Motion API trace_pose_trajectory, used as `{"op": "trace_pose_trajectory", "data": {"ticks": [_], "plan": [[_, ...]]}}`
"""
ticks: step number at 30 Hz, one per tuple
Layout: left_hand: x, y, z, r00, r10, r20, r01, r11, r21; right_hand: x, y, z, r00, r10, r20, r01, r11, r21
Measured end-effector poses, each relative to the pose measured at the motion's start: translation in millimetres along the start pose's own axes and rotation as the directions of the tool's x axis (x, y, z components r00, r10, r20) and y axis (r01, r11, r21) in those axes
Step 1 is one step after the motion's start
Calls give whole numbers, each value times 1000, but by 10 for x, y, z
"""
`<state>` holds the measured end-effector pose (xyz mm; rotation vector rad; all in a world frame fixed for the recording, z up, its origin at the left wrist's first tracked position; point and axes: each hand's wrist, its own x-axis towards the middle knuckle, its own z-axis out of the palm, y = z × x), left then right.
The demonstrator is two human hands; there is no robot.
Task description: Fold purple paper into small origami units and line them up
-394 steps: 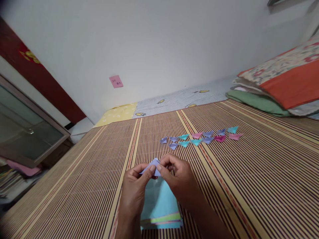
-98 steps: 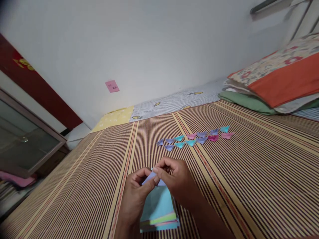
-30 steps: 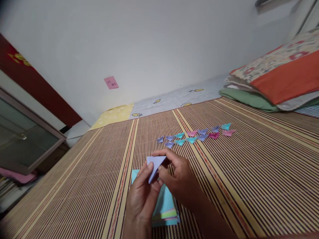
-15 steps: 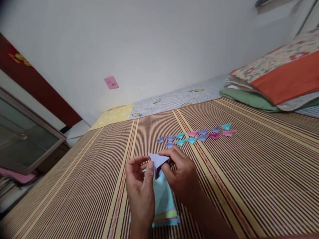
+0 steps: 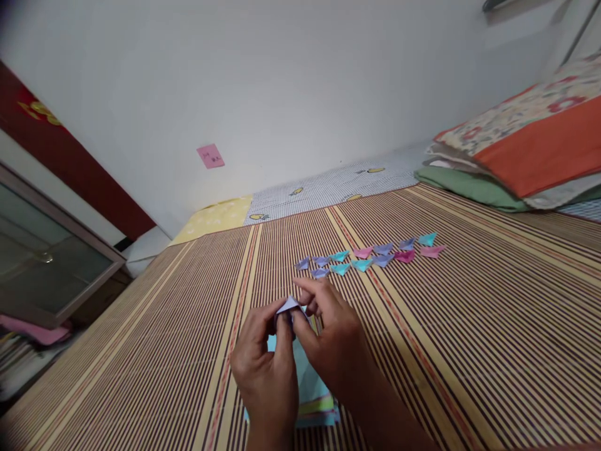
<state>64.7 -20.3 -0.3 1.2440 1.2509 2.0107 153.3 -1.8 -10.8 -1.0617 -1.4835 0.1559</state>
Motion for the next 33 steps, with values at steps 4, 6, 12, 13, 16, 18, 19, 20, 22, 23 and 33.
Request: {"op": "trace_pose_trajectory", "data": {"ticks": [4, 6, 12, 13, 16, 18, 19, 20, 22, 23, 33], "plan": [[39, 4, -92, 995, -100, 26, 98, 993, 58, -53, -73, 75, 999, 32, -35, -30, 997, 68], [65, 9, -131, 975, -213, 56, 212, 977, 21, -41, -94, 69, 999, 26, -29, -23, 997, 78], [140, 4, -165, 952, -236, 193, 206, 965, 163, 43, -37, 2, 999, -53, -11, 54, 996, 74], [144, -7, -164, 954, -225, 198, 191, 966, 176, 46, -29, -1, 998, -71, -1, 71, 995, 75], [132, -55, -159, 966, -221, 137, 202, 969, 141, 28, -47, 13, 997, -77, -7, 77, 995, 64], [113, -87, -159, 974, -214, 80, 203, 971, 122, 5, -83, 38, 996, -70, -46, 71, 997, 32], [105, -97, -162, 977, -206, 55, 199, 974, 113, -7, -101, 53, 995, -72, -73, 73, 997, 8], [99, -103, -165, 980, -197, 32, 193, 976, 105, -19, -117, 68, 992, -75, -103, 73, 997, -16], [92, -97, -172, 983, -183, -16, 183, 979, 90, -38, -139, 90, 986, -61, -158, 55, 997, -46], [91, -87, -174, 983, -177, -42, 180, 980, 91, -46, -144, 96, 984, -40, -172, 33, 998, -47], [43, -55, -145, 993, -115, -18, 115, 993, 12, -61, -170, 55, 1000, 1, -19, 0, 998, 58]]}}
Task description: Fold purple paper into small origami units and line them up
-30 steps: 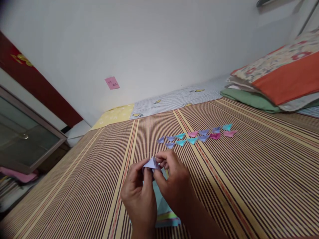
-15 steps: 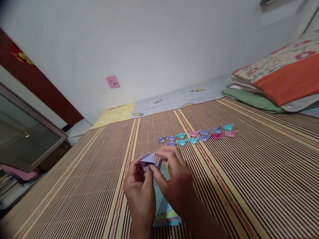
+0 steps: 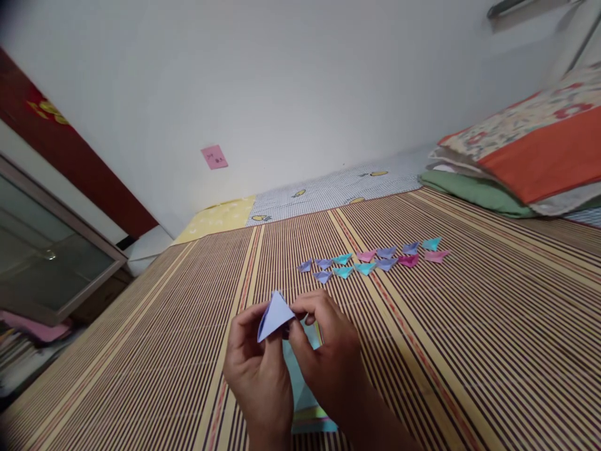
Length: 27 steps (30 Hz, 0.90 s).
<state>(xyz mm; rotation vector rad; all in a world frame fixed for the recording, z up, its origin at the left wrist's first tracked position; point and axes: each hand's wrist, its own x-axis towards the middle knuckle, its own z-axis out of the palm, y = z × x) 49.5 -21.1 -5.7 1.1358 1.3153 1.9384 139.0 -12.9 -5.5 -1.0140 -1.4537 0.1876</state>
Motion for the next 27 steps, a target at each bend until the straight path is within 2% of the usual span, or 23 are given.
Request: {"op": "trace_pose_trajectory", "data": {"ticks": [6, 9, 11, 13, 15, 18, 22, 27], "plan": [[1, -114, -12, 987, 150, 65, -146, 988, -57, -10, 44, -2, 989, -145, -38, 144, 989, -19], [-3, -94, 7, 985, 146, 93, -141, 988, -56, 5, 52, -29, 991, -129, -40, 130, 991, 26], [3, -59, 17, 987, 88, 135, -81, 995, -60, 17, 62, -40, 996, -60, -73, 65, 996, 61], [24, -17, 12, 981, -17, 194, 33, 996, -79, 23, 89, -42, 995, 17, -95, -8, 996, 94], [56, 24, -9, 956, -123, 268, 154, 983, -96, 23, 130, -39, 992, 76, -102, -63, 990, 124], [96, 73, -44, 909, -229, 347, 271, 960, -76, 21, 184, -37, 987, 107, -117, -92, 987, 129], [95, 68, -25, 886, -327, 329, 393, 906, -159, 25, 184, -35, 991, 49, -128, -38, 996, 86], [108, -18, -2, 898, -366, 246, 430, 850, -305, 33, 163, -53, 1000, -14, 2, 14, 993, 118]]}}
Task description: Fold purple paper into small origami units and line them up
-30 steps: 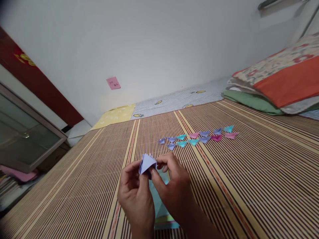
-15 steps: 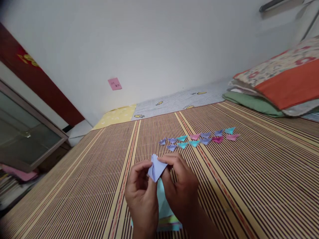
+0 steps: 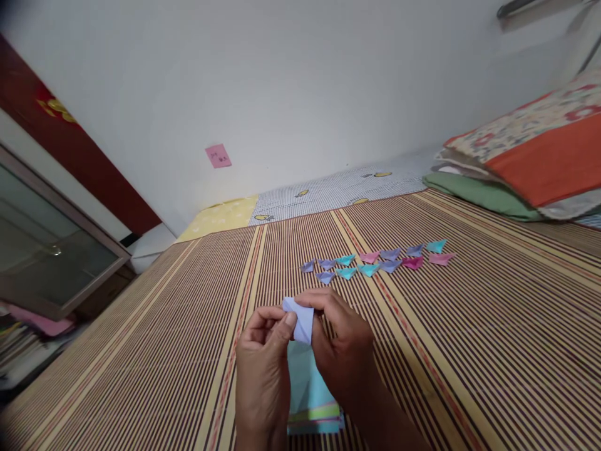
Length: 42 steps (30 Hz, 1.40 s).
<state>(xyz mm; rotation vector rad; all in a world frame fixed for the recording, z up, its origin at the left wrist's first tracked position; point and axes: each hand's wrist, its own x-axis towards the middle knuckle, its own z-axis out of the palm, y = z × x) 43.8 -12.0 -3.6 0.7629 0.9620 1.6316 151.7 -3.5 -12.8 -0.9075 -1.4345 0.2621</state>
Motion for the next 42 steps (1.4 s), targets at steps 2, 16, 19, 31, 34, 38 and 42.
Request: {"op": "trace_pose_trajectory", "data": {"ticks": [2, 16, 19, 31, 34, 38, 42], "plan": [[27, 0, -34, 1000, 16, -27, -17, 1000, -18, 7, 0, -32, 996, 31, 82, -36, 997, 63], [18, 8, -57, 998, -5, 55, -5, 981, 193, 1, 44, -12, 804, 517, 294, -594, 728, 342], [27, 26, -71, 997, 13, 73, -32, 961, 273, 13, 35, -34, 815, 509, 278, -577, 756, 310], [8, 24, -7, 985, 166, -55, -145, 951, 272, 0, 77, 1, 798, 555, 234, -600, 704, 379], [-16, 27, 4, 969, 247, -5, -232, 917, 324, -9, 45, 7, 809, 551, 204, -585, 725, 364], [-29, 44, 0, 961, 274, 46, -275, 911, 307, 8, 22, -1, 823, 538, 182, -565, 740, 364], [-4, 42, -21, 981, 172, 90, -188, 956, 224, 25, 39, -7, 846, 515, 134, -526, 771, 360]]}}
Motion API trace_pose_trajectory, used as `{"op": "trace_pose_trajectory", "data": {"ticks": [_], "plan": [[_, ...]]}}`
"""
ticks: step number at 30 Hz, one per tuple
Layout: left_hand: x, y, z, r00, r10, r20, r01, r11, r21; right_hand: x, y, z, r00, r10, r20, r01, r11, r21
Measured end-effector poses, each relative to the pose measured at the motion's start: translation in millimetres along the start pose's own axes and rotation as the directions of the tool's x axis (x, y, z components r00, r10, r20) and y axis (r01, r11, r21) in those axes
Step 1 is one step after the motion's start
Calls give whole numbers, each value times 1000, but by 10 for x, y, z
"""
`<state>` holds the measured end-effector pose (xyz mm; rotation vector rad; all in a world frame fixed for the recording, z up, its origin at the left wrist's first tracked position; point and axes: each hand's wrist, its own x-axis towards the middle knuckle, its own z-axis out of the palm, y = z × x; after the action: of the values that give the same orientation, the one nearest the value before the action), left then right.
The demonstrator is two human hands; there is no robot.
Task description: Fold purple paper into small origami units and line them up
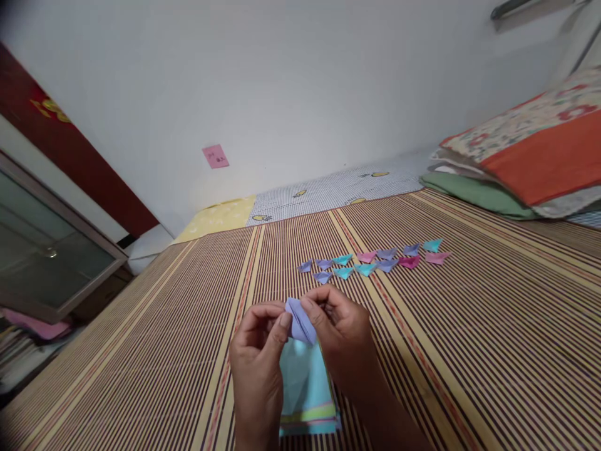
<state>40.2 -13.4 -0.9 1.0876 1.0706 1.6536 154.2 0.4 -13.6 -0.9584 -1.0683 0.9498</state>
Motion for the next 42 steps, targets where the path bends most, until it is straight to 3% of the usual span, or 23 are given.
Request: {"op": "trace_pose_trajectory", "data": {"ticks": [4, 11, 18, 27, 34, 42], "plan": [[9, -17, -17, 996, -77, 37, 79, 994, -78, 1, -6, -2, 1000, -14, -25, 13, 1000, -8], [-10, 9, 2, 997, -14, 72, 15, 1000, -1, -7, -10, -11, 999, -25, -30, 23, 998, -65], [-2, -15, 1, 999, -49, -9, 49, 998, -30, -16, 4, -22, 995, -103, 8, 102, 971, -216], [8, -116, -15, 994, -57, -94, 52, 997, -54, -23, -22, -2, 994, -79, 78, 91, 981, -169], [28, -140, -34, 990, -125, -60, 116, 983, -144, -11, 2, -22, 993, -3, 119, 15, 995, -95], [63, -147, -54, 986, -162, -41, 148, 961, -233, 47, -36, -71, 974, -12, 226, 35, 995, -96]]}}
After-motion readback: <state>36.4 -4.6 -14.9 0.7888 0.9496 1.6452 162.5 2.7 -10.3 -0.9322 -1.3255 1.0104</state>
